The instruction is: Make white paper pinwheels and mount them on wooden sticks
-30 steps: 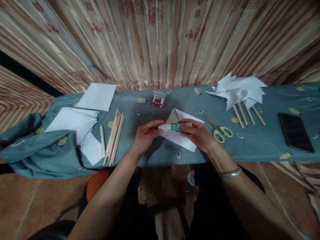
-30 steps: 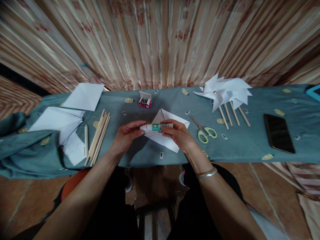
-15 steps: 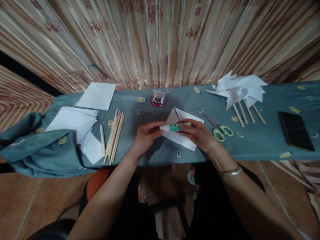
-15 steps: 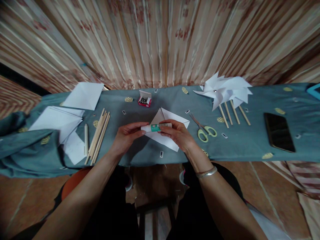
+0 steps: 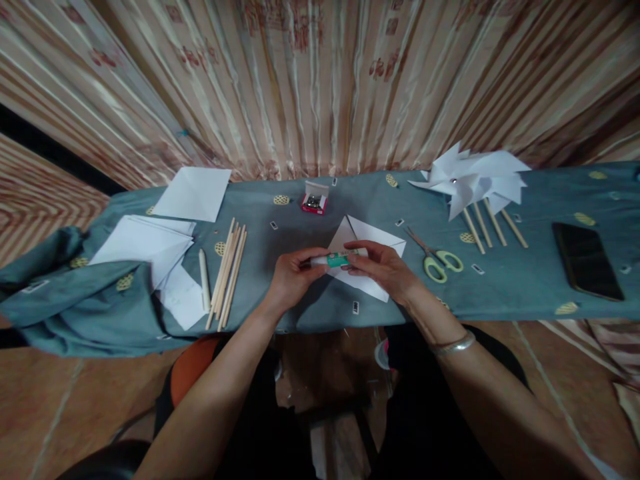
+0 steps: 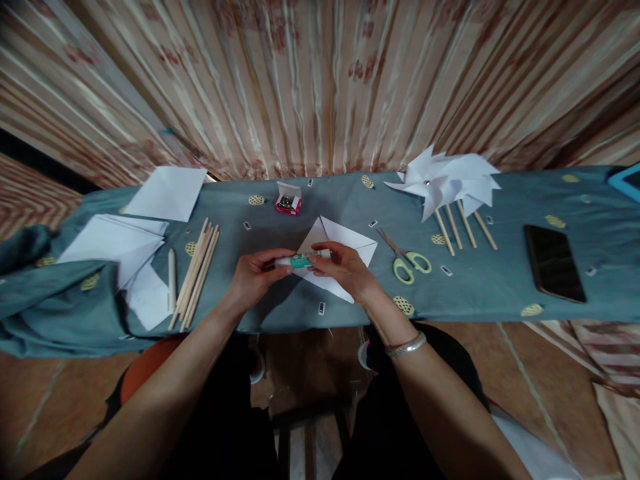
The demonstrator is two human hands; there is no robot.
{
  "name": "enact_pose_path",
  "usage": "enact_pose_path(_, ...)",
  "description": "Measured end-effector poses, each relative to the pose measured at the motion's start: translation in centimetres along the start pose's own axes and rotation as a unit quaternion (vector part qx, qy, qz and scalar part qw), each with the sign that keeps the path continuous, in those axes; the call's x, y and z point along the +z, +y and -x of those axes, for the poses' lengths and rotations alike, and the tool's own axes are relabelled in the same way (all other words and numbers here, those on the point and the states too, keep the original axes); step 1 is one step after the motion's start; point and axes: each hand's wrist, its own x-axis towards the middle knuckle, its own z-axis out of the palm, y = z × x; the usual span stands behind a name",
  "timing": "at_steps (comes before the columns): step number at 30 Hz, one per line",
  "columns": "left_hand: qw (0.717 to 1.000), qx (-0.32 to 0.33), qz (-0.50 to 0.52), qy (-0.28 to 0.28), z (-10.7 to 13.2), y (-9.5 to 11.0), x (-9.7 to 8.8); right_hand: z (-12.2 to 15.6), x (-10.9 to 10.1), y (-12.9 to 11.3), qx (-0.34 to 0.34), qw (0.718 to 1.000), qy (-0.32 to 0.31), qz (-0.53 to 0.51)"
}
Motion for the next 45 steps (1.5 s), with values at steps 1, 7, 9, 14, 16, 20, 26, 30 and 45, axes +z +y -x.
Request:
enact_pose_path(1, 1.000, 0.003, -0.002, 0.016, -0.2, 0.0, -0.3, -0.1, -0.5, -0.1, -0.015, 1.000, 0.011, 0.019)
enact_pose_path(7, 0.984, 0.058, -0.090, 0.139, -1.7, -1.2, -4.1, 0.0, -5.6, -0.1, -0.158, 0.954, 0.117, 0.227)
enact_pose_path(9, 0.970, 0.072, -0.180, 0.150, -2.0, -1.6, -5.3, 0.5, -6.6, 0.1, -0.178, 0.922, 0.134, 0.317)
enact_pose_path(14, 0.894, 0.194, -0.377, 0.142, -1.1, -0.6, -4.7, 2.0, -7.0, 0.3, -0.180, 0.880, 0.095, 0.429)
enact_pose_path(16, 0.860, 0.274, -0.422, 0.088, -0.1, -0.1, -2.9, 2.1, -6.9, 0.3, -0.189, 0.874, 0.070, 0.442)
enact_pose_path(20, 0.815, 0.345, -0.451, -0.118, 1.7, -0.1, 1.4, 2.1, -6.9, 0.4, -0.196, 0.878, 0.051, 0.434)
enact_pose_path(26, 0.785, 0.372, -0.456, -0.195, 1.7, -0.8, 4.1, 2.0, -7.3, 0.7, -0.189, 0.884, 0.053, 0.423)
enact_pose_path(30, 0.788, 0.369, -0.451, -0.200, 1.2, -1.0, 4.5, 2.0, -7.5, 0.9, -0.194, 0.884, 0.053, 0.422)
enact_pose_path(45, 0.867, 0.298, -0.367, -0.159, 0.8, -1.5, 5.0, 2.4, -7.6, 0.9, -0.185, 0.902, 0.044, 0.388)
